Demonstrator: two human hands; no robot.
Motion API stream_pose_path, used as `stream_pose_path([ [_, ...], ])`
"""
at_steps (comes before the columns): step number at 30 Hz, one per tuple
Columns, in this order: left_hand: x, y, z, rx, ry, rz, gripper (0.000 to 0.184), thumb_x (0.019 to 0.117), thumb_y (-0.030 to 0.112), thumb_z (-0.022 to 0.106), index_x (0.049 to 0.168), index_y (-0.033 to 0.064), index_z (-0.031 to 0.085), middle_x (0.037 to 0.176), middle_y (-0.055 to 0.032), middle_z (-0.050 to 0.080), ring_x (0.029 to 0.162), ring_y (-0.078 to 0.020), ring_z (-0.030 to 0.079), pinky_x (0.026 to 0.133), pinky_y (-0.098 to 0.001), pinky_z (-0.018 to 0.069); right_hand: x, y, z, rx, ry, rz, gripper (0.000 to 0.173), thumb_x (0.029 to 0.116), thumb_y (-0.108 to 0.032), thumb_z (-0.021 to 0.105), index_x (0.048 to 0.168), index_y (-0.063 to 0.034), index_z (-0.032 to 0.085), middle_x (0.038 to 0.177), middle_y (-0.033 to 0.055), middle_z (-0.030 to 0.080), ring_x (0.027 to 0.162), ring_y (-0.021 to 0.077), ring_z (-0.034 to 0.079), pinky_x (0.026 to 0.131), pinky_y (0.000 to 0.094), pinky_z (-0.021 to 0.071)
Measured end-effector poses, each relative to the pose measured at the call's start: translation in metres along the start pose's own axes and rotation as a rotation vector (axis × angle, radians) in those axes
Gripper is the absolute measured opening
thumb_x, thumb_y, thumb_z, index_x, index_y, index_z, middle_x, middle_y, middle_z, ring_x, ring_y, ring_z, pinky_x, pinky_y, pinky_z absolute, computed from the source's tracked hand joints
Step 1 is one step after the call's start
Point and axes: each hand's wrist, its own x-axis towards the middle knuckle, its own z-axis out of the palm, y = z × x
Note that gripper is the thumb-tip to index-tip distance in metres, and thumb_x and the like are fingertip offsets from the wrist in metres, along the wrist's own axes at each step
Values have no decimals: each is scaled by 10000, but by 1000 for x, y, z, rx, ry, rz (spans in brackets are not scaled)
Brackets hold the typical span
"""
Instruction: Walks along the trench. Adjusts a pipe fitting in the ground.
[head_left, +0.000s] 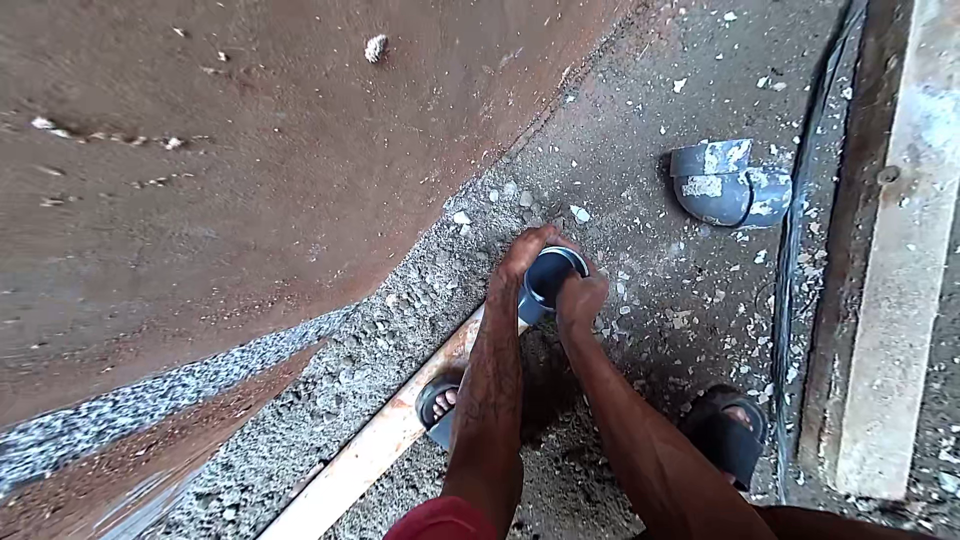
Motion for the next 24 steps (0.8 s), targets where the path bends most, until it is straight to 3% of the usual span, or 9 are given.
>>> stream_pose_path([
  [4,2,-30,-16,3,-53,34,495,1083,413,374,1018,92,746,991,-66,732,921,-157,682,861,-400,556,-5,-10,0,-56,-34,17,300,1013,-68,530,1236,-62,731,1107,211,733,1105,345,681,985,551,491],
  [7,13,-25,-14,16,-40,8,632,1095,468,283,998,59,754,973,-99,748,915,-191,694,884,-427,548,-4,-16,-4,-42,-45,-6,322,1021,-56,521,1283,-46,707,1157,215,728,1153,344,667,1012,534,480],
  [9,9,-22,-14,-4,54,5,705,1108,475,213,1043,15,743,1024,-141,750,989,-237,698,950,-461,532,-1,-11,-7,-18,-123,-39,333,1055,-118,518,1343,-33,662,1229,216,706,1208,341,645,1061,531,461],
  [11,-12,-15,-8,-97,252,-29,712,1114,474,210,1110,-23,720,1080,-172,744,1040,-272,693,971,-478,520,0,-2,-29,15,-263,-68,418,1095,-216,477,1439,5,563,1383,237,623,1337,341,563,1155,520,389],
  [12,-29,-12,-7,-147,356,-58,689,1114,468,224,1187,-35,688,1139,-184,730,1081,-281,684,988,-474,515,-3,0,-49,25,-333,-70,466,1107,-242,441,1482,28,504,1475,242,552,1413,334,496,1205,498,337],
  [14,-76,-3,-9,-152,546,-137,600,1126,415,268,1301,-34,625,1231,-191,702,1153,-288,666,1031,-470,506,-15,-3,-101,-24,-398,-33,486,1116,-272,419,1482,38,495,1534,229,497,1459,313,446,1232,473,307],
  [17,-174,12,5,71,686,-356,405,1087,286,450,1238,-11,679,1226,-214,694,1180,-354,643,1045,-557,474,-44,-22,-202,-293,-469,45,487,1116,-312,442,1467,14,531,1498,238,531,1425,354,475,1196,533,329],
  [20,-280,62,58,207,666,-579,403,1062,298,499,1248,-16,669,1291,-258,651,1252,-409,601,1058,-608,451,-70,-48,-303,-613,-578,31,427,1096,-281,505,1372,28,608,1407,269,592,1353,401,533,1154,572,375],
  [24,-413,146,166,-138,622,-428,339,1066,210,519,1249,-33,669,1252,-233,673,1193,-334,636,1066,-501,471,-122,-122,-423,-765,-697,-79,340,1056,-163,578,1320,43,639,1345,270,627,1289,386,582,1120,548,423],
])
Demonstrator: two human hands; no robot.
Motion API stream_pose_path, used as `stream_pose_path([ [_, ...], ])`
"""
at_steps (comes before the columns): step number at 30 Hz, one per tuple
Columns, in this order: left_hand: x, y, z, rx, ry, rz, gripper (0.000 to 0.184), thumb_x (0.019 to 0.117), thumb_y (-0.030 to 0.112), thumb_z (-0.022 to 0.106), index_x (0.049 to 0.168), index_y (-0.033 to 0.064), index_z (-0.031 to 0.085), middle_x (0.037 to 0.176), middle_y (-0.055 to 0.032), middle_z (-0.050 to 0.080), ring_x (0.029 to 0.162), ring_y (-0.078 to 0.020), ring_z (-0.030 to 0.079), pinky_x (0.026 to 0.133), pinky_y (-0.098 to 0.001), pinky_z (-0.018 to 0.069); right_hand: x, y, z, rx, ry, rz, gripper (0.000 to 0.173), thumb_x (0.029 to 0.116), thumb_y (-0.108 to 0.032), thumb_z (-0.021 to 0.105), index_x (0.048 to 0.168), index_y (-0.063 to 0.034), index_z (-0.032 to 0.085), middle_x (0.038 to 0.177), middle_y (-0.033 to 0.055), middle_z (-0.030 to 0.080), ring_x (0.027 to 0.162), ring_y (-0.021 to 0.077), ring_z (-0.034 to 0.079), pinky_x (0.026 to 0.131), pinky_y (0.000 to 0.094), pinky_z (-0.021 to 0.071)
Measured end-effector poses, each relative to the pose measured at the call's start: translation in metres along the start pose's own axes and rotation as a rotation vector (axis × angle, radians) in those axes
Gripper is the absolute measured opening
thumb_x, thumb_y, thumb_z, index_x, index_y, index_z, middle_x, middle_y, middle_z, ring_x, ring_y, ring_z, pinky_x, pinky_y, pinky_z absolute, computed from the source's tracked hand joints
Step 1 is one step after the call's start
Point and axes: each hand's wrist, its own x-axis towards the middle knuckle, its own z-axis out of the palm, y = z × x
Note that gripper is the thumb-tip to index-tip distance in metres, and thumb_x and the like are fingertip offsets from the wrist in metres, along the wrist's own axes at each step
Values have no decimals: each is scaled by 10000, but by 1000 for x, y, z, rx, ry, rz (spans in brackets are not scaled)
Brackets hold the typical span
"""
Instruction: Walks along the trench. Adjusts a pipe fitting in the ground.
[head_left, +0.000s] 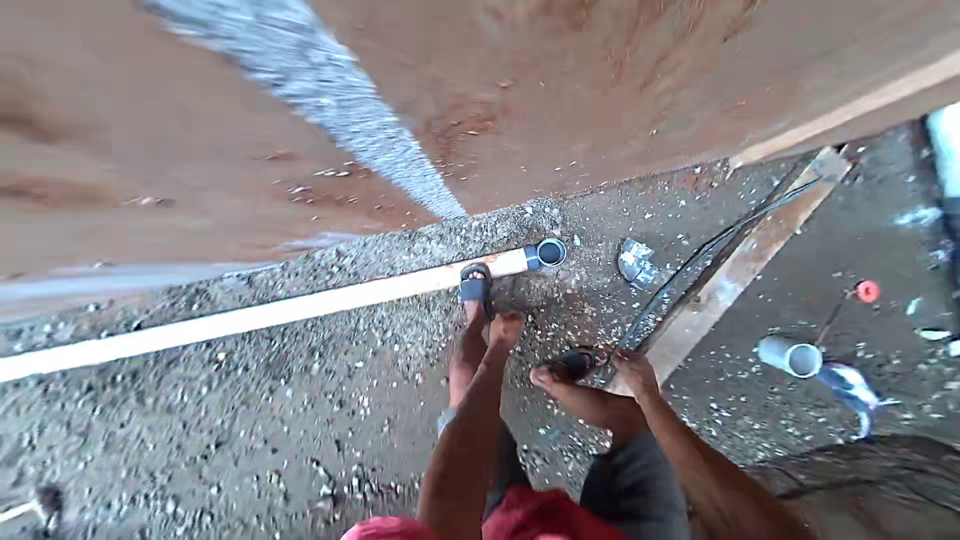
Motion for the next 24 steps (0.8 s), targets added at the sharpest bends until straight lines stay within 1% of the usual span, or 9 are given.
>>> stream_pose_path([
  [2,-99,3,-2,-116,-70,4,334,1082,180,491,1276,-39,653,1273,-228,664,1207,-315,624,1088,-488,442,-64,-18,-39,-113,-2,-128,312,1060,-141,556,1274,59,665,1307,282,647,1265,396,598,1113,557,426],
  [5,-195,-47,-1,-259,-51,175,316,1059,167,521,1220,-53,680,1169,-225,698,1088,-294,670,1006,-481,502,-144,-44,-81,-319,27,-272,295,1067,-120,518,1244,39,693,1309,267,656,1289,394,591,1136,544,417],
  [8,-263,-101,-17,-412,48,164,294,1045,152,558,1204,-60,686,1176,-226,701,1089,-302,678,1002,-479,517,-210,-73,-101,-412,74,-311,296,1072,-116,509,1255,33,689,1335,256,646,1320,385,570,1153,537,395],
  [11,-313,-164,-53,-522,168,91,278,1041,120,557,1201,-73,677,1143,-234,703,1046,-300,683,968,-471,536,-270,-78,-91,-439,127,-318,280,1065,-122,525,1226,7,714,1319,257,654,1308,396,575,1137,557,400],
  [14,-346,-231,-110,-599,249,48,279,1045,114,543,1198,-83,668,1106,-232,701,992,-273,671,918,-443,537,-321,-67,-53,-449,162,-297,277,1064,-114,521,1220,-12,725,1326,244,655,1314,387,571,1137,555,393],
  [17,-386,-306,-188,-691,330,18,287,1048,105,539,1210,-112,634,1115,-247,681,988,-274,651,911,-439,532,-376,-39,17,-494,115,-256,288,1067,-141,526,1224,10,714,1333,259,645,1327,398,560,1142,569,387],
  [20,-443,-393,-271,-844,481,30,331,1067,121,484,1261,-132,573,1156,-239,661,973,-228,649,904,-389,538,-422,-17,100,-642,-122,-244,354,1078,-192,511,1236,79,674,1329,311,623,1319,437,550,1136,590,382],
  [22,-482,-460,-310,-915,628,-11,346,1060,130,470,1266,-131,567,1143,-223,663,933,-198,652,876,-363,546,-454,-23,150,-813,-276,-270,378,1086,-231,480,1230,55,682,1341,287,623,1330,418,543,1140,589,376],
  [24,-516,-525,-335,-884,717,-157,333,1069,136,483,1274,-112,571,1123,-217,660,899,-179,645,854,-348,545,-483,-39,191,-903,-331,-359,352,1071,-221,485,1249,-4,699,1372,225,628,1358,367,532,1168,554,362],
])
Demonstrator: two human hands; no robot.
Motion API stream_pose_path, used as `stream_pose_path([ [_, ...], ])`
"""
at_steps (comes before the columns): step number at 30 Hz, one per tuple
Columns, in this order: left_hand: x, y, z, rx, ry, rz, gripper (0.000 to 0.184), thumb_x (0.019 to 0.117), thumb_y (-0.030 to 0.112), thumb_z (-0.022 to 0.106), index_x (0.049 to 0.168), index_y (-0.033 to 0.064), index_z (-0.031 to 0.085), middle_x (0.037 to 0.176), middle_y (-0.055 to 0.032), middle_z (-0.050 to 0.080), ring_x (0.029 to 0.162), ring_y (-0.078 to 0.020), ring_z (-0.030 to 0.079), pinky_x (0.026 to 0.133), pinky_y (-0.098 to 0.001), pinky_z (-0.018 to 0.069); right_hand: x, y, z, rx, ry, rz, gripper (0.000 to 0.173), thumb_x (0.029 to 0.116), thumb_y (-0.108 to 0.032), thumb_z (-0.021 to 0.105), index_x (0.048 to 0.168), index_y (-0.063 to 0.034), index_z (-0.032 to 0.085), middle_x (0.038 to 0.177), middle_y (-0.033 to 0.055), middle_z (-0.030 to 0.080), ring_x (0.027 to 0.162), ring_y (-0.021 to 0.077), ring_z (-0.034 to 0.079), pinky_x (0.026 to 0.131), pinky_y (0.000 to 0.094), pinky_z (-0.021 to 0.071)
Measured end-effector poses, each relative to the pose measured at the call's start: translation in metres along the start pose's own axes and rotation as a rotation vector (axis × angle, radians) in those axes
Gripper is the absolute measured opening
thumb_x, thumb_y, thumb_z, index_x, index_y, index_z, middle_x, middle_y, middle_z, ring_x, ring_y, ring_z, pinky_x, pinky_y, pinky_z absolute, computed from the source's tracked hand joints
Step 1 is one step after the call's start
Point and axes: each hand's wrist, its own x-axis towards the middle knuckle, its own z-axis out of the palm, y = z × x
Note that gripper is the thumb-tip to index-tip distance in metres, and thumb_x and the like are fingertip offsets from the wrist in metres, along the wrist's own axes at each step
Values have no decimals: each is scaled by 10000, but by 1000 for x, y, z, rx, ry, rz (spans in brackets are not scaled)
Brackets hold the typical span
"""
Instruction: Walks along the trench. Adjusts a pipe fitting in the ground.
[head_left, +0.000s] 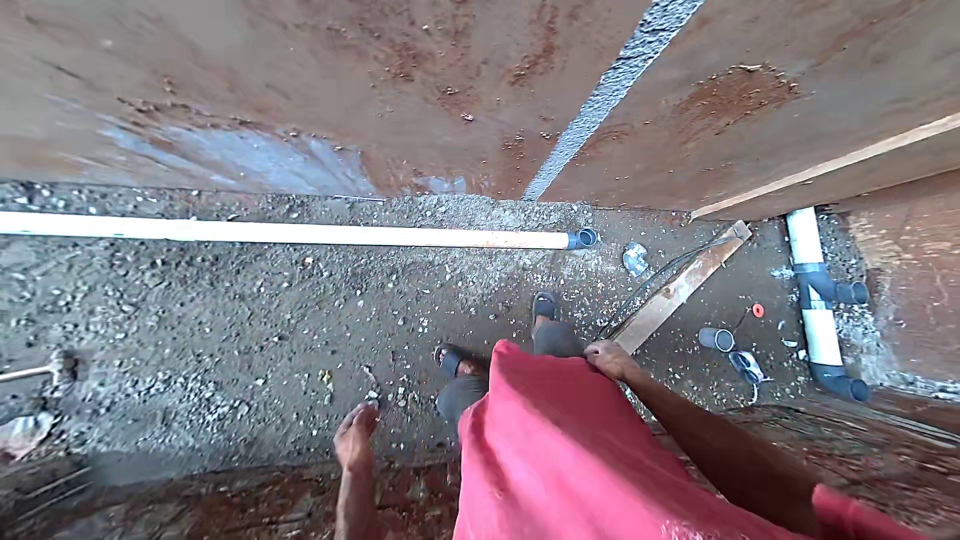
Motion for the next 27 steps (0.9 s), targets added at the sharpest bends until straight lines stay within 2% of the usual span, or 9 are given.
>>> stream_pose_path([
  [3,0,-30,-70,248,133,-173,297,1042,152,529,1176,-94,627,1052,-244,654,861,-271,612,810,-462,512,-6,-50,-3,-53,51,-91,340,1067,-201,488,1255,-13,700,1419,186,610,1390,327,514,1195,512,348],
  [5,-6,-42,-80,274,153,-230,303,1041,154,534,1170,-99,638,1034,-262,656,857,-314,613,804,-509,510,-2,-68,-16,-66,71,-77,337,1075,-203,495,1259,1,691,1434,198,595,1402,336,501,1197,512,340],
  [7,-8,-56,-64,134,139,-225,292,1026,134,552,1205,-86,619,976,-201,645,774,-225,579,733,-415,516,7,-76,-27,-84,67,-26,342,1076,-215,500,1263,4,684,1423,221,593,1392,360,506,1180,535,356],
  [14,-55,-23,41,28,-101,-173,260,1049,68,539,1217,-118,610,1036,-191,684,857,-142,626,843,-342,536,49,-131,-37,-251,-87,65,376,1072,-251,501,1297,3,663,1379,261,611,1340,406,546,1122,589,401],
  [16,-49,-28,59,114,-17,8,250,1052,87,542,1084,-132,658,921,-227,696,789,-203,644,758,-383,551,67,-164,-40,-238,-91,1,366,1068,-236,503,1292,5,664,1369,254,619,1327,398,560,1115,584,411],
  [17,-44,-17,58,148,-37,-34,257,1059,104,540,1100,-117,664,964,-251,701,846,-266,663,805,-442,544,76,-181,-43,-227,-83,-38,359,1068,-226,507,1287,9,667,1371,252,618,1334,393,553,1127,576,403],
  [20,-25,36,29,83,-27,-213,286,1048,128,558,1226,-71,662,1193,-251,682,1100,-328,654,1001,-504,490,102,-240,-56,-239,-66,-155,344,1073,-208,519,1300,7,663,1380,245,617,1349,376,544,1151,551,387],
  [24,6,64,-30,-348,309,-149,256,1045,53,528,1233,-93,621,1160,-238,652,976,-253,628,891,-401,520,141,-328,-78,-242,22,-219,323,1057,-185,549,1293,-1,671,1365,255,620,1327,401,554,1125,581,405],
  [27,11,75,-62,-492,424,-117,258,1043,44,523,1236,-98,617,1178,-244,650,994,-254,638,903,-390,526,154,-398,-93,-315,94,-235,340,1068,-212,527,1290,2,669,1361,277,614,1331,421,546,1118,605,397],
])
